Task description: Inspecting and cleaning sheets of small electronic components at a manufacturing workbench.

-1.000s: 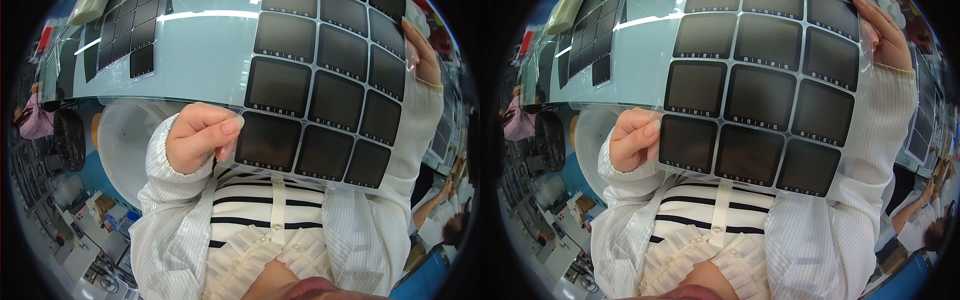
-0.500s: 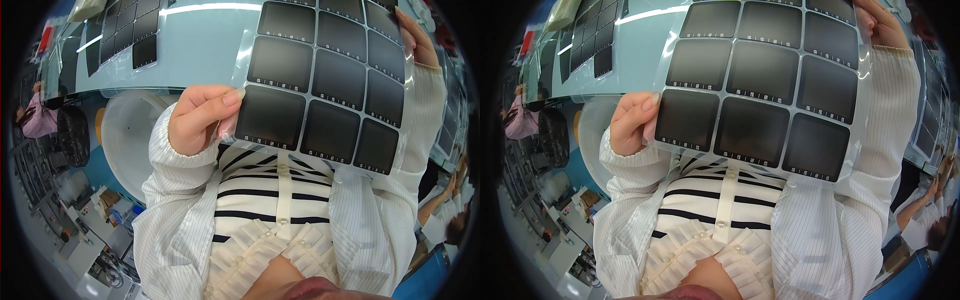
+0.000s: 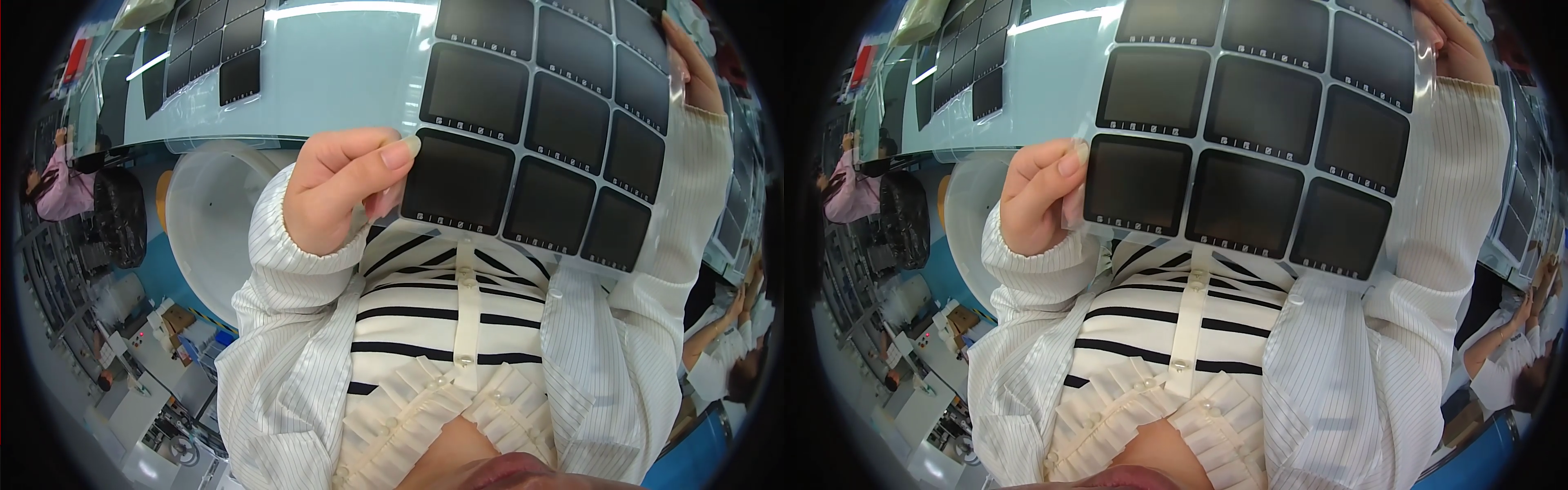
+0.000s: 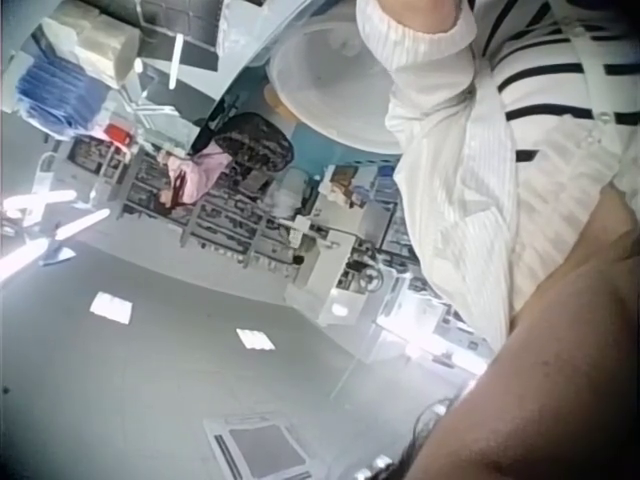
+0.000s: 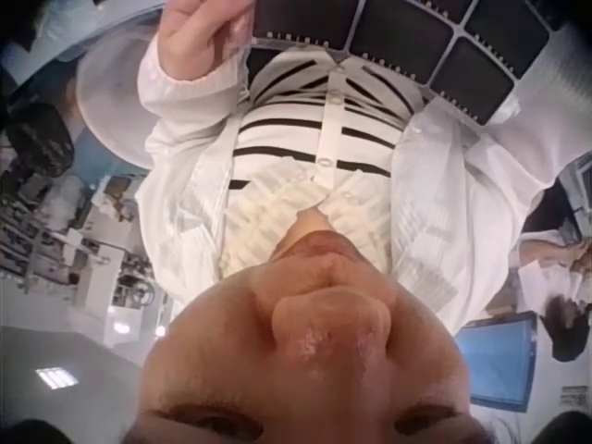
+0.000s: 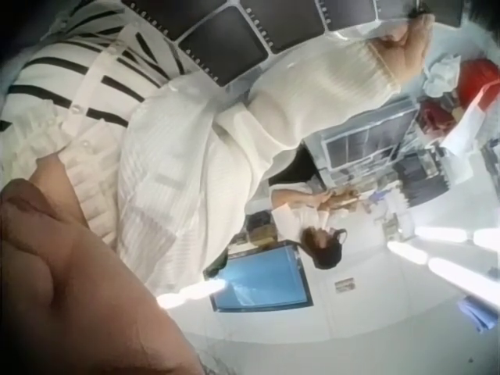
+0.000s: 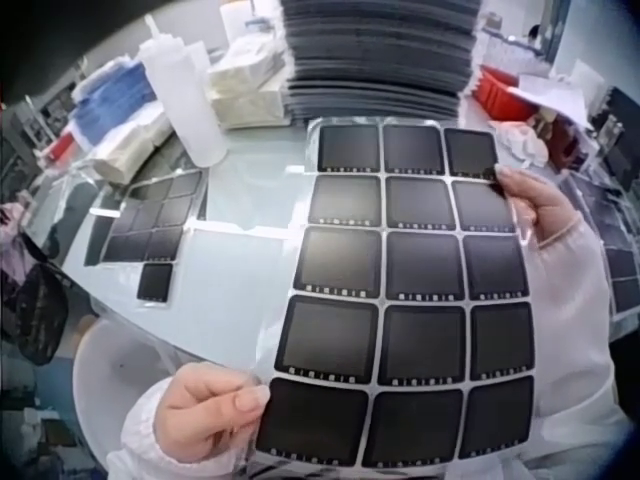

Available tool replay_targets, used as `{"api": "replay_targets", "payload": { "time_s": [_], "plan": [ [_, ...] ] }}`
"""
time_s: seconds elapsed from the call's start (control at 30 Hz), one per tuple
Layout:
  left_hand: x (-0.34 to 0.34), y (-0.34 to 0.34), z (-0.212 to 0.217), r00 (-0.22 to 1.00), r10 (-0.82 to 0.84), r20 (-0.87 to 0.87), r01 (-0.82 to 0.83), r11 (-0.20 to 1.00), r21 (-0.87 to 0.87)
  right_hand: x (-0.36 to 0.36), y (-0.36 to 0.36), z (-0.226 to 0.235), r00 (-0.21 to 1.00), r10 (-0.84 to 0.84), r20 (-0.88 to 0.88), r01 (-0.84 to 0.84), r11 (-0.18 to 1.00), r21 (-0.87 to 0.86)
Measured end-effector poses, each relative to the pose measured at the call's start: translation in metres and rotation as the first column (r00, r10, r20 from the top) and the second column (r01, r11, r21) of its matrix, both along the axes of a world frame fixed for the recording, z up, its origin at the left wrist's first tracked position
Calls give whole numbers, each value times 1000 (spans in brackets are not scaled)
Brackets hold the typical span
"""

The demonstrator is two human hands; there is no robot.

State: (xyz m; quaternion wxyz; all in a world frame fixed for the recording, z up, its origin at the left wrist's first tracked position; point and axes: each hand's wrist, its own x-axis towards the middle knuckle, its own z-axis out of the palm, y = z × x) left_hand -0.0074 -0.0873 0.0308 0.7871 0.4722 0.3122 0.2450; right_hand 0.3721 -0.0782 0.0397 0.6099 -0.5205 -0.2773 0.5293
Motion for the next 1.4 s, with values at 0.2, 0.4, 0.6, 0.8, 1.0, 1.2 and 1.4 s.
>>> {"api": "replay_targets", "payload": {
  "time_s": [0.2, 0.4, 0.6, 0.8, 1.0, 1.2, 1.4],
  "plan": [
    [5, 0, -3, 997, 52, -58, -25, 920, 392, -23, 6, 10, 973, -167, 159, 94, 917, 388],
    [10, 3, 2, 992, 97, -78, -42, 851, 524, -34, -1, 16, 963, -214, 162, 106, 858, 502],
    [17, 6, 7, 993, 102, -54, -55, 826, 560, -3, -6, 18, 922, -270, 278, 213, 952, 220],
    [20, 14, 8, 993, 115, -36, -68, 786, 615, 6, 5, 16, 999, -1, 49, -24, 872, 490],
    [18, 15, 7, 990, 140, 23, -125, 789, 602, -80, 0, 31, 646, -615, 452, 263, 736, 624],
    [6, 15, 11, 973, 230, 11, -214, 888, 407, -110, 1, 39, 846, -496, 196, 326, 772, 545],
    [4, 5, 9, 979, 194, -57, -171, 944, 282, -59, 5, 40, 977, -93, -189, 91, 996, -20]
  ]
}}
